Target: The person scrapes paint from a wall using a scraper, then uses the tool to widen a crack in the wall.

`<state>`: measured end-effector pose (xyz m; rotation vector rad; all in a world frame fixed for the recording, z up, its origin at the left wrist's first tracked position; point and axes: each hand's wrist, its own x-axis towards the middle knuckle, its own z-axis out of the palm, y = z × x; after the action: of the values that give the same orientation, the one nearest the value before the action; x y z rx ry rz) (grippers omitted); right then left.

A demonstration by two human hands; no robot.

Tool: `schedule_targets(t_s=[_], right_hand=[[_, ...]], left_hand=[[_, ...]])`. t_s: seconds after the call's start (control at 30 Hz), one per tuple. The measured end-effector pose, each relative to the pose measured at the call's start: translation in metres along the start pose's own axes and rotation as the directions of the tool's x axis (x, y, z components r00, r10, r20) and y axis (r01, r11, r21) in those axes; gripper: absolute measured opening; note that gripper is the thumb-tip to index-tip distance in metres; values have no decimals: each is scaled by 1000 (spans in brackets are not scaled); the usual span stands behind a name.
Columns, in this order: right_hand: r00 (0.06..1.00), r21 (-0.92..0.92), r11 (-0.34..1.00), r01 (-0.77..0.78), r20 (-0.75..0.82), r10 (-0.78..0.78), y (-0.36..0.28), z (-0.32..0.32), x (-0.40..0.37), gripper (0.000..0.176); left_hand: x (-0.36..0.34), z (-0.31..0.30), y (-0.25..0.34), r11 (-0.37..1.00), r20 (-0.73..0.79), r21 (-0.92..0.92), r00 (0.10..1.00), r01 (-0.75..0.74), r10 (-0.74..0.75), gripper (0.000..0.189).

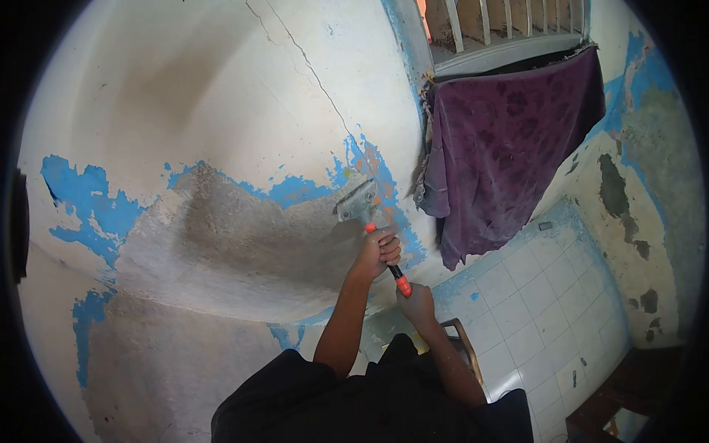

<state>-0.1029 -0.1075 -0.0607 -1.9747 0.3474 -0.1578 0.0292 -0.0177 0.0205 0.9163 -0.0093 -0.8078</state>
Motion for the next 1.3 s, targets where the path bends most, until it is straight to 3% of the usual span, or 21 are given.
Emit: schedule_targets(t_s=[0.2,0.3,0.4,0.5,0.7,0.8,0.9,1.03,1.23,1.3], right_hand=[[999,-20,1000,23,-37,-24,-21,-10,27,28],[999,28,999,37,-34,-36,-29,-16,34,28],[999,30,999,42,-9,-42,-23,-13,22,29],[998,7,998,57,-3,-57,-25,-15,22,29],[1000,51,998,22,-2,-21,-56,-30,27,28],[999,-14,999,49,4,-49,-35,-24,14,25],[999,-49,997,52,8,-51,-37,-27,20,24],[999,36,999,29,41,-31,-63,-42,31,23],[994,-13,996,83,73,-82,-34,-29,17,24],[994,-18,999,35,108,-33,-31,-33,24,25]], left_hand=[[5,20,31,996,97,21,992,-87,85,43],[11,30,42,995,92,32,992,-90,87,43],[1,27,28,995,-11,42,996,-86,86,43],[-2,23,26,999,27,-7,999,-33,33,43],[1,51,58,995,63,45,994,-91,88,43],[-1,30,33,998,61,-56,997,-35,38,43],[-2,31,32,999,30,-52,999,-12,13,43],[-1,50,57,993,69,14,990,-121,120,44],[-9,29,31,998,19,-39,999,-48,49,45],[-2,27,31,998,16,-20,998,-54,54,45]])
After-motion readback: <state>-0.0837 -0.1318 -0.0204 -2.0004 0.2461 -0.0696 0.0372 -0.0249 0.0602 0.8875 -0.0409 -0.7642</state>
